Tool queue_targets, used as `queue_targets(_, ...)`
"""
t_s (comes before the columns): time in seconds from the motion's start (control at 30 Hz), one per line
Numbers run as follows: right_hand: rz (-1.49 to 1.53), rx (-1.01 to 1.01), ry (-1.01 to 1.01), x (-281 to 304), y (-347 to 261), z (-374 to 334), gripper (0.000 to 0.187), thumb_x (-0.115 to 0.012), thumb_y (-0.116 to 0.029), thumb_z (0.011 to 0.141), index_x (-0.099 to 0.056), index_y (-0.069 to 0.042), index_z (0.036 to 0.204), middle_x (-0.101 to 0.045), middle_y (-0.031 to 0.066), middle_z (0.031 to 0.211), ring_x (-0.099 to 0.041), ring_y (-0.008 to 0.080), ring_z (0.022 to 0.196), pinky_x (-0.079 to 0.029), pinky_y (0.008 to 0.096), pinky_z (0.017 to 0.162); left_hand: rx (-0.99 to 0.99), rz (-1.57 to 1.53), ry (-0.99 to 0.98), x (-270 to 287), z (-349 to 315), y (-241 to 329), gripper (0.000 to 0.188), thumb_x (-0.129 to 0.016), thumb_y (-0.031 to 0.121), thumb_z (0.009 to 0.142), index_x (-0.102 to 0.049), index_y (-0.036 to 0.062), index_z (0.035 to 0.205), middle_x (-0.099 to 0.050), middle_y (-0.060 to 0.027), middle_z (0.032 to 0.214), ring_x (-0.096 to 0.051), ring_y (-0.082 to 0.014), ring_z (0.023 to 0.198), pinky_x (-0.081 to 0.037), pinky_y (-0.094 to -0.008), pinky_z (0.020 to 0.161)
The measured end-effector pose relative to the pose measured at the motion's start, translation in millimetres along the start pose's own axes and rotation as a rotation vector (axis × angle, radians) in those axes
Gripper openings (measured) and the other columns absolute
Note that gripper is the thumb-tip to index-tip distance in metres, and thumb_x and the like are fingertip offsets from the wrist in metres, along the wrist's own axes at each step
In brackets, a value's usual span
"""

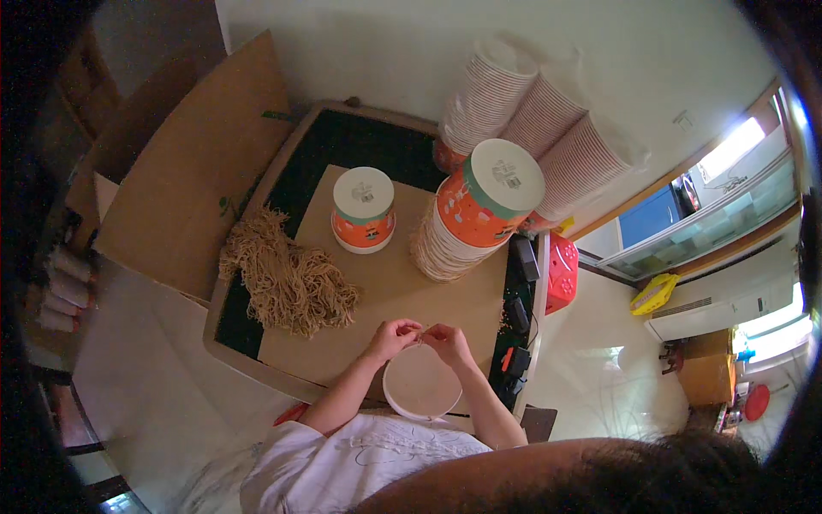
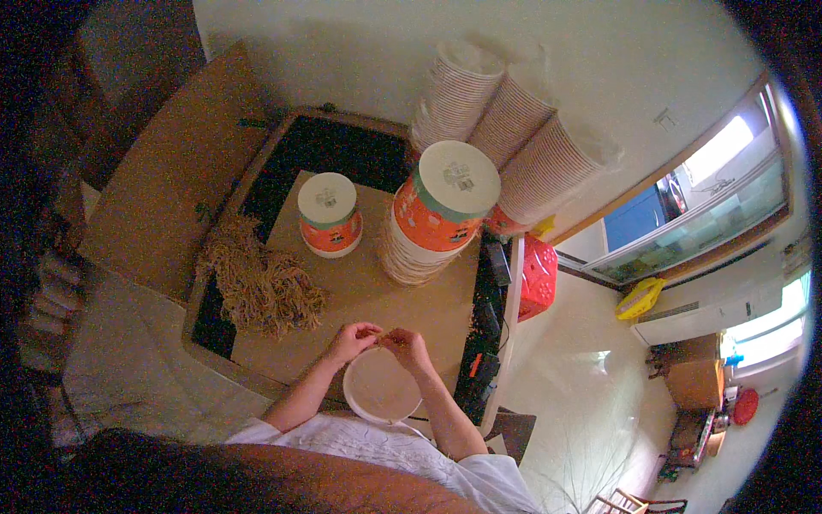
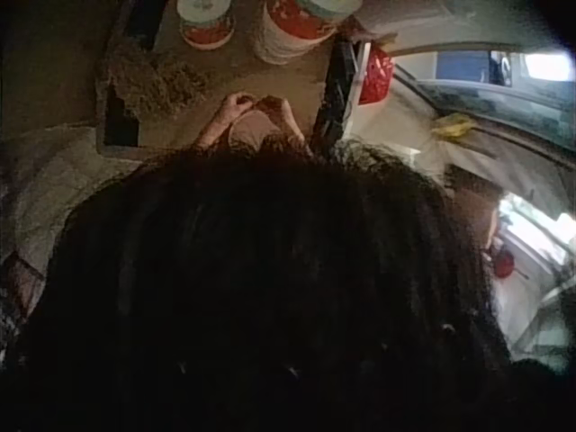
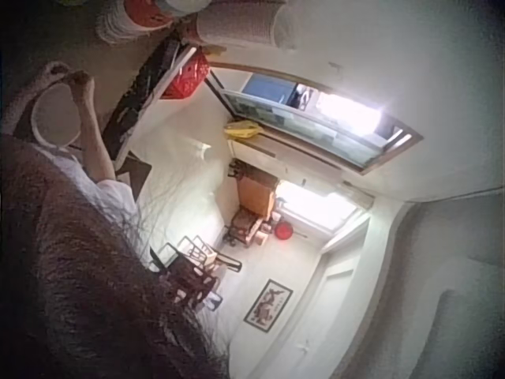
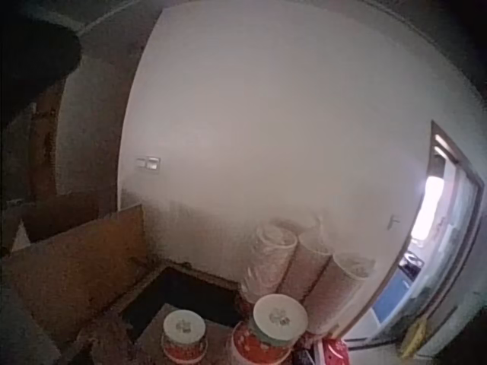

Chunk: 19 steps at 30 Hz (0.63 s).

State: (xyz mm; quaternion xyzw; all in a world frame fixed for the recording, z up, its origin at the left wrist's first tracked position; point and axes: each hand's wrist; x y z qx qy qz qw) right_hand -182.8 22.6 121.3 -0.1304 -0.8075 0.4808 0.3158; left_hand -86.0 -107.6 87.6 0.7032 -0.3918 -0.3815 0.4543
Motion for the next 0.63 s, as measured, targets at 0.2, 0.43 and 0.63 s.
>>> queue_targets(0.2, 0.047, 0.039, -0.014, -1, 5, 1, 0.013, -0.061, -0.012, 0.075, -0.062, 0.0, 0.081, -0.061, 0.004, 0.07, -0.053, 0.0079, 0.065, -0.043, 0.0223, 0.058, -0.136, 0.306, 0.036, 0, -2, 0, 0.015, -0.059, 0.008, 0.075, -0.064, 0.0046, 0.088, -0.064, -0.0061, 0.071, -0.059, -0.0106, 0.062, -0.048, -0.0241, 0.059)
queue_targets(0.43, 0.031, 0.028, -0.051, 2, 8, 5, 0.013, -0.06, -0.012, 0.077, -0.062, 0.0, 0.082, -0.061, 0.0042, 0.071, -0.054, 0.0079, 0.067, -0.044, 0.0223, 0.061, -0.146, 0.403, 0.092, -4, -7, 11, 0.011, -0.059, 0.008, 0.075, -0.063, 0.0051, 0.085, -0.061, -0.0021, 0.068, -0.055, -0.008, 0.06, -0.046, -0.0238, 0.058)
queue_targets(0.63, 0.144, 0.035, -0.07, 0, 10, 7, 0.012, -0.058, -0.01, 0.078, -0.062, -0.002, 0.086, -0.062, 0.0047, 0.075, -0.056, 0.0109, 0.071, -0.045, 0.0233, 0.066, -0.167, 0.38, 0.135, 4, 1, -13, 0.011, -0.058, 0.01, 0.075, -0.063, 0.0043, 0.083, -0.064, -0.0077, 0.072, -0.061, -0.0134, 0.062, -0.048, -0.0265, 0.059)
Point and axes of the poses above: each hand's wrist, its own z-axis towards the middle knuckle, its own x-axis out of the back of the hand, y = z × x
